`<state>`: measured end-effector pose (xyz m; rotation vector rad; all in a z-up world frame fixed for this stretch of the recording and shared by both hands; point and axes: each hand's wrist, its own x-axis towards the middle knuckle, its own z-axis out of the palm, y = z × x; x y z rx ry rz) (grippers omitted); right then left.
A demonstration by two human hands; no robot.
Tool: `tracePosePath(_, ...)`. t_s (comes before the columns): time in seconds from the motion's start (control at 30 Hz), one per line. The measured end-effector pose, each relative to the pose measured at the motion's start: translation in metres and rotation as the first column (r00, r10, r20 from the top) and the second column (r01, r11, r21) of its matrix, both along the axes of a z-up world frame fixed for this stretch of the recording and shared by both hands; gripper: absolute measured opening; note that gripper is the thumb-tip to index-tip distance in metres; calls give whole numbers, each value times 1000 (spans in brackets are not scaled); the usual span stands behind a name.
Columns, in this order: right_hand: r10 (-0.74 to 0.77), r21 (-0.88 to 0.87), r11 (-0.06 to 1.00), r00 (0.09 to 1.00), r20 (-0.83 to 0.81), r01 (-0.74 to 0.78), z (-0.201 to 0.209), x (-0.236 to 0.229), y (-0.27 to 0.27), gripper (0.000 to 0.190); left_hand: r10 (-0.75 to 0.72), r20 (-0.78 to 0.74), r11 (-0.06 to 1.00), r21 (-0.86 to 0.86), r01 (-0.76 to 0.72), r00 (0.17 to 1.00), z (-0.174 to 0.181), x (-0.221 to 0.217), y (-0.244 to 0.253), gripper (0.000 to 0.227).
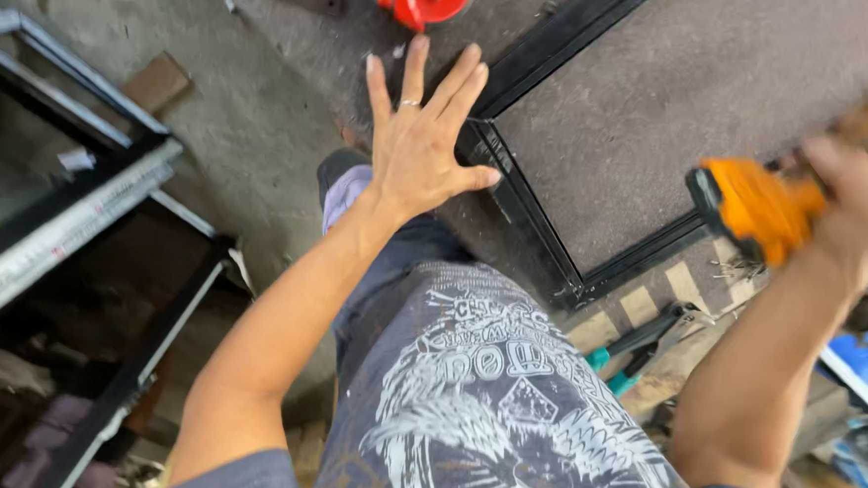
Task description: The person assembles a black metal window frame by aligning corner brackets and securing them with screws. They use a cordless drill to drive screws and a rivet gun to fasten the corners, then measure the frame with a tape measure to verify dimensions.
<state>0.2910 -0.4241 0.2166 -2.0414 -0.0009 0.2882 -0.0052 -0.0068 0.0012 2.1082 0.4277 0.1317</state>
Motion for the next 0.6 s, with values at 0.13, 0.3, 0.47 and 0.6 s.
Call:
tracePosePath(0.13,135,304,951,961,-242,-58,28,-71,58,55,-19,13,999,-38,20,1000,-8,-10,-8,117)
tracePosePath(0.3,273,-119,950,952,-140,-290,45,-136,138,67,-7,16,999,-52,8,1000,-9,-9,-9,115)
tracePosePath(0.47,766,-673,358,616,-183,-647,51,-157,193,50,1,3,998,-68,-1,1000,-10,-9,-6,115)
tracePosePath(0.6,859,-717,84,415,-299,-692,49,-158,223,37,6,20,997,-76,-4,1000,-14,-10,-11,116)
